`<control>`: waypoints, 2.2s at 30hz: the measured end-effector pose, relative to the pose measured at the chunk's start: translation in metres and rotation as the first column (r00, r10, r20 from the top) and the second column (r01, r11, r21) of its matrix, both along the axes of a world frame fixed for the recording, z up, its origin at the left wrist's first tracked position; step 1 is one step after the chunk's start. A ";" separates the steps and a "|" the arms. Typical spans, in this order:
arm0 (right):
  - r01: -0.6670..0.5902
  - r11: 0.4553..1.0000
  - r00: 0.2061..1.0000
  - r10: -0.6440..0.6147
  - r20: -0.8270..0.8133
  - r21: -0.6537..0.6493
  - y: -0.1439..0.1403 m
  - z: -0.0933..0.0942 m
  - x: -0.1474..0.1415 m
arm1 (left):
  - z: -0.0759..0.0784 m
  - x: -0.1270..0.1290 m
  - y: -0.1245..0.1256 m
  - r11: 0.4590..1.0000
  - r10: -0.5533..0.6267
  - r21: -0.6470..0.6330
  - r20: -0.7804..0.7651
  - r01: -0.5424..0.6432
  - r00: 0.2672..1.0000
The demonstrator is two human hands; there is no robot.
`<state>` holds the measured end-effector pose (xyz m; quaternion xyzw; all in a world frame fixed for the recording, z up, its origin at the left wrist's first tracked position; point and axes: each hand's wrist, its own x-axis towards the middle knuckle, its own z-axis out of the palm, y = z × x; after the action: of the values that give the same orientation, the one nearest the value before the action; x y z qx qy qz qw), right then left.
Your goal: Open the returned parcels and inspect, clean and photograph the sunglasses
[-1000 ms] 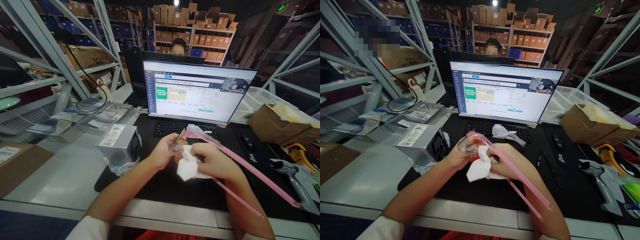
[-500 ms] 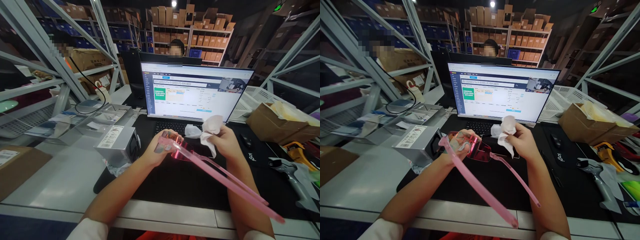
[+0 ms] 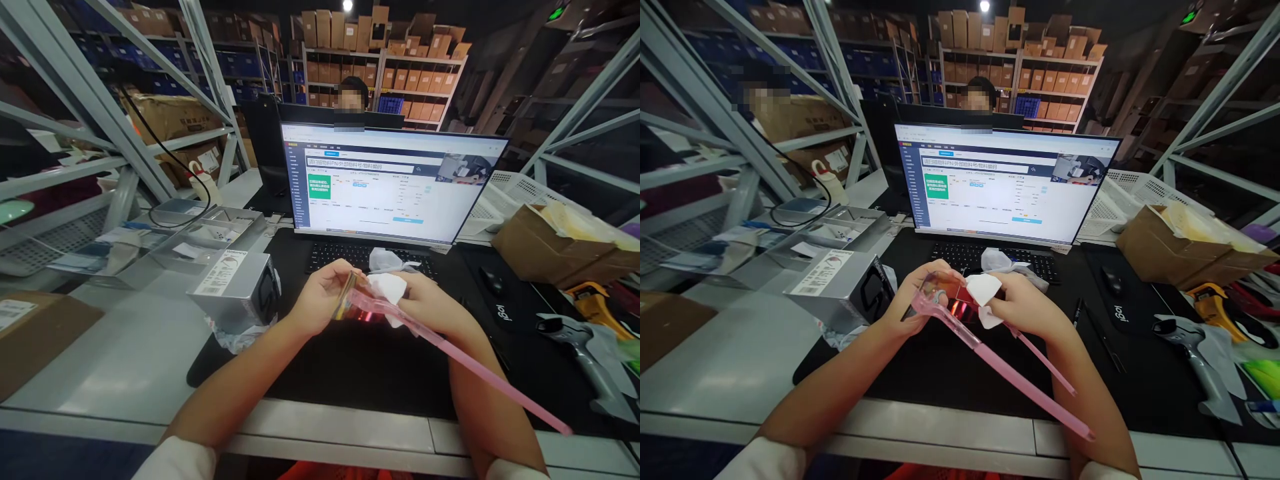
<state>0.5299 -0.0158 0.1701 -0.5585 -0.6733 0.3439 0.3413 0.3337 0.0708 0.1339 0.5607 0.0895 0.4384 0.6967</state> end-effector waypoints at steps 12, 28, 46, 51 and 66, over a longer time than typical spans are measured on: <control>-0.164 0.967 0.986 0.160 0.036 0.196 0.000 0.000 0.014 | -0.009 0.000 0.006 0.999 0.036 -0.037 -0.044 -0.038 0.998; -0.071 0.996 0.996 0.073 0.042 -0.049 0.000 0.005 0.003 | -0.014 0.002 0.006 1.000 -0.009 -0.017 -0.071 0.008 0.997; -0.081 0.992 0.982 0.096 0.164 -0.095 -0.005 0.003 -0.008 | -0.007 0.002 -0.002 0.996 -0.073 -0.056 -0.046 0.071 0.996; 0.077 0.996 0.975 -0.083 0.206 0.036 0.005 -0.006 0.009 | -0.015 0.004 0.004 0.997 -0.031 -0.072 -0.024 0.029 0.999; -0.122 0.991 0.983 0.128 0.130 -0.049 -0.006 0.004 0.003 | -0.022 0.003 0.006 0.996 -0.036 -0.085 -0.010 0.035 0.999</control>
<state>0.5327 -0.0220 0.1743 -0.5436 -0.7211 0.3404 0.2622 0.3367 0.0768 0.1120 0.5346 0.1021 0.4184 0.7271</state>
